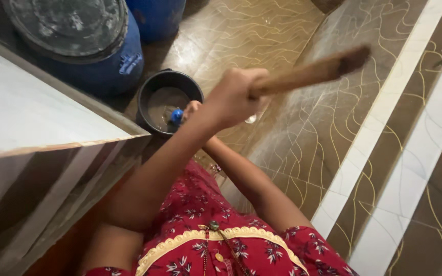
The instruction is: The person washes their hands in a bucket and then mops the tiled floor using a mop, moving the mop head around several large blue barrels and a floor drain.
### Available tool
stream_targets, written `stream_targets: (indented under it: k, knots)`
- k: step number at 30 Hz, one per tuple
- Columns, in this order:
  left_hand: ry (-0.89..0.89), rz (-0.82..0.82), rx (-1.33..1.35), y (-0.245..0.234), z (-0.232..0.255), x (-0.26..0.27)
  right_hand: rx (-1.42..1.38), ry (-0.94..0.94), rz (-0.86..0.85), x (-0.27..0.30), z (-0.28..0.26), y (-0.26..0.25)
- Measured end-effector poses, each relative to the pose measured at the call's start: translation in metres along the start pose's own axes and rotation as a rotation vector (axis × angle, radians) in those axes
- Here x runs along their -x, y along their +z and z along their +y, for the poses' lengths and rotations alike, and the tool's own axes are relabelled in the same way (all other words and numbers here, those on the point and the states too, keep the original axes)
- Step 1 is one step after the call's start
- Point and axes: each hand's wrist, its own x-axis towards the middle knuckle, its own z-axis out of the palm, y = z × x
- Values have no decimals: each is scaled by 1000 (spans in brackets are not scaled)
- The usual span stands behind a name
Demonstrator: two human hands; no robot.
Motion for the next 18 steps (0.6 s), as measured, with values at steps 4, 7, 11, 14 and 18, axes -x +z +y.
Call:
stream_targets:
  k: [4, 7, 11, 14, 18]
  knots:
    - [505, 130, -279, 5, -32, -4, 78, 375, -99, 1, 1, 29]
    - [210, 227, -246, 11, -136, -8, 120, 680, -251, 16, 17, 36]
    - [-265, 658, 118, 32, -305, -4, 16, 992, -368, 71, 43, 18]
    - [-595, 468, 457, 50, -371, 22, -196, 1181, -426, 96, 54, -2]
    - [-902, 315, 884, 85, -401, 39, -382, 1212, -363, 111, 37, -8]
